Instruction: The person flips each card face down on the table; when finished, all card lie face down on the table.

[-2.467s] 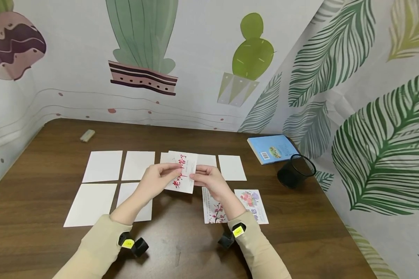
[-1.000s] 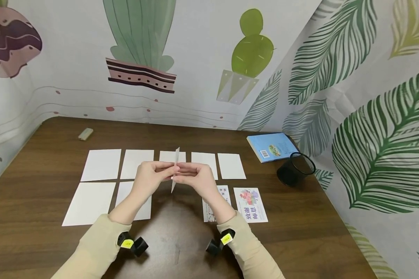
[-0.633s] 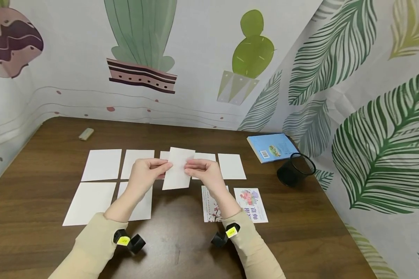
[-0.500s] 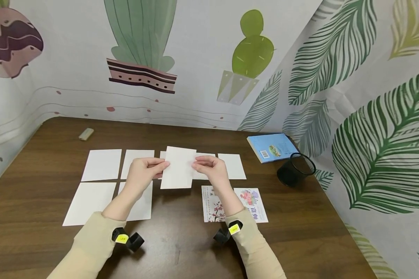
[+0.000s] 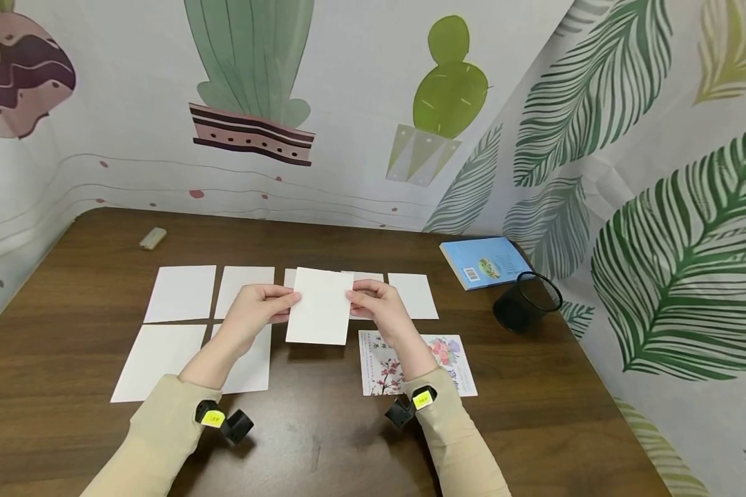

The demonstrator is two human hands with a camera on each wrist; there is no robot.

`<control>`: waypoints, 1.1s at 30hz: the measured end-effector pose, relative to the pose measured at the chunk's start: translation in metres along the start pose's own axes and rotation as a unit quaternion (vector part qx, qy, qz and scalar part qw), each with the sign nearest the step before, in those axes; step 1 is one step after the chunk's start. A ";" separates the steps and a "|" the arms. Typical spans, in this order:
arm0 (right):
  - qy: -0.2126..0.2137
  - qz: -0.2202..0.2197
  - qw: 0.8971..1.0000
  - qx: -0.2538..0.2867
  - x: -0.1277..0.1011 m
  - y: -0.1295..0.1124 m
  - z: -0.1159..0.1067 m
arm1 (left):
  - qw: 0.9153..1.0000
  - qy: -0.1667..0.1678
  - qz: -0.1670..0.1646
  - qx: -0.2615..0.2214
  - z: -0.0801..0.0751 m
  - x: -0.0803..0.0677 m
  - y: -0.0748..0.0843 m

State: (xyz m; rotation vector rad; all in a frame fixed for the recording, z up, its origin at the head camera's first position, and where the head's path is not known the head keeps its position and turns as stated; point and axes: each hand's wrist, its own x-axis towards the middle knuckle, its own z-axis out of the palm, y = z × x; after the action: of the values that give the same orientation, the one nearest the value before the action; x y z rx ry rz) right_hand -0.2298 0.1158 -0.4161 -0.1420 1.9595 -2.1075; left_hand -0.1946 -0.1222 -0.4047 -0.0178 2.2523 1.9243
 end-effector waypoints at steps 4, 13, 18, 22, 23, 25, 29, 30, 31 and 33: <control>-0.009 0.017 1.000 0.003 -0.001 -0.001 -0.001 | 1.000 -0.013 -0.007 0.012 -0.003 0.002 -0.005; -0.066 0.077 0.993 -0.056 0.001 0.004 -0.002 | 0.999 -0.026 -0.014 0.017 -0.021 0.005 -0.012; -0.091 0.101 0.986 -0.092 -0.001 0.006 0.001 | 0.998 -0.040 -0.049 0.031 -0.023 0.007 -0.014; -0.095 0.110 0.981 -0.132 -0.002 0.008 0.003 | 0.995 -0.049 -0.073 0.046 -0.023 0.007 -0.017; -0.094 0.113 0.979 -0.143 -0.002 0.009 0.004 | 0.994 -0.051 -0.076 0.052 -0.022 0.007 -0.018; -0.090 0.119 0.974 -0.168 -0.003 0.010 0.005 | 0.993 -0.054 -0.083 0.061 -0.022 0.007 -0.019; -0.080 0.135 0.966 -0.205 -0.003 0.014 0.007 | 0.991 -0.051 -0.093 0.084 -0.020 0.006 -0.022; -0.077 0.139 0.964 -0.212 -0.003 0.015 0.008 | 0.990 -0.049 -0.096 0.090 -0.019 0.006 -0.023; -0.073 0.143 0.963 -0.218 -0.003 0.015 0.009 | 0.989 -0.047 -0.098 0.096 -0.018 0.006 -0.023; -0.064 0.151 0.960 -0.226 -0.003 0.017 0.010 | 0.988 -0.042 -0.103 0.106 -0.017 0.006 -0.024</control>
State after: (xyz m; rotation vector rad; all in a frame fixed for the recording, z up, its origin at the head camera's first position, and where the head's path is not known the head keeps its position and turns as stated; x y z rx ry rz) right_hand -0.2225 0.1058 -0.4319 -0.0568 2.1880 -1.4084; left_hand -0.1999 -0.1419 -0.4261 -0.1323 2.2872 1.5472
